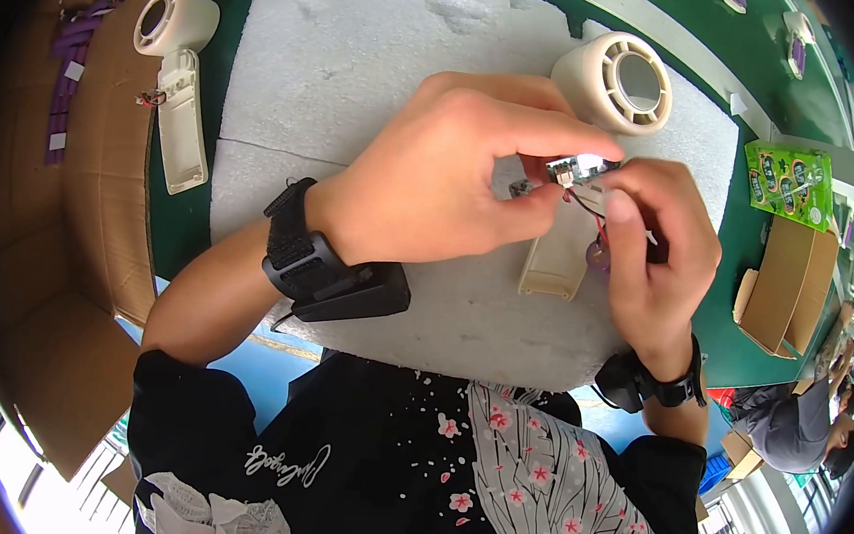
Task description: Assembling small handheld fans by connecting circuit boards and batteries into the housing.
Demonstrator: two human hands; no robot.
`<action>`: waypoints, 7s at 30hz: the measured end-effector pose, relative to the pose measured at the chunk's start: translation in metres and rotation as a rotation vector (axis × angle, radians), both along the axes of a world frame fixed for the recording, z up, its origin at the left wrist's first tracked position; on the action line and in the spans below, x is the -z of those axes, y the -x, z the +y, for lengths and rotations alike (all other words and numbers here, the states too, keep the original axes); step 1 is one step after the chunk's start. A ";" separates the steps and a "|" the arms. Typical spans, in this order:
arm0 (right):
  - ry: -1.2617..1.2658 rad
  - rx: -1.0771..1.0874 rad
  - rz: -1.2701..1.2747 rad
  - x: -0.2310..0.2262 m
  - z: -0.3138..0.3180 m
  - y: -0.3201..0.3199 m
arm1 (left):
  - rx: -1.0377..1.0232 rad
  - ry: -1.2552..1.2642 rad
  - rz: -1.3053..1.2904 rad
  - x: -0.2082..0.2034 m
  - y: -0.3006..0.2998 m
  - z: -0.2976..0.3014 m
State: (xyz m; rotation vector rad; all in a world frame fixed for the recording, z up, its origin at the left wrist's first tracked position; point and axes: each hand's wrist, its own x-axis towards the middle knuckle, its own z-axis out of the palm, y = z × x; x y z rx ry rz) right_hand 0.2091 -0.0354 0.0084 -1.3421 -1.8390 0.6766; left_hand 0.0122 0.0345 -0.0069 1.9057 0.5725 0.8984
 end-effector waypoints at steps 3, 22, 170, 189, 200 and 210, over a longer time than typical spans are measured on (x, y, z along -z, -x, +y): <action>0.052 0.100 0.077 0.000 0.001 0.006 | -0.035 -0.051 0.038 -0.004 -0.001 -0.002; -0.050 0.153 -0.040 -0.003 0.006 0.010 | -0.167 -0.165 0.076 -0.001 -0.001 -0.004; 0.958 -0.319 0.651 -0.033 0.019 -0.044 | -0.179 -0.093 0.095 0.006 -0.003 0.003; 0.757 -0.338 0.385 -0.023 0.014 -0.043 | -0.172 -0.152 0.101 0.004 -0.004 0.005; 0.165 -0.171 -0.102 -0.017 -0.007 -0.004 | -0.064 -0.140 0.224 -0.005 0.004 0.009; 0.033 -0.120 -0.240 -0.017 -0.016 0.007 | 0.010 -0.156 0.232 -0.008 0.008 0.014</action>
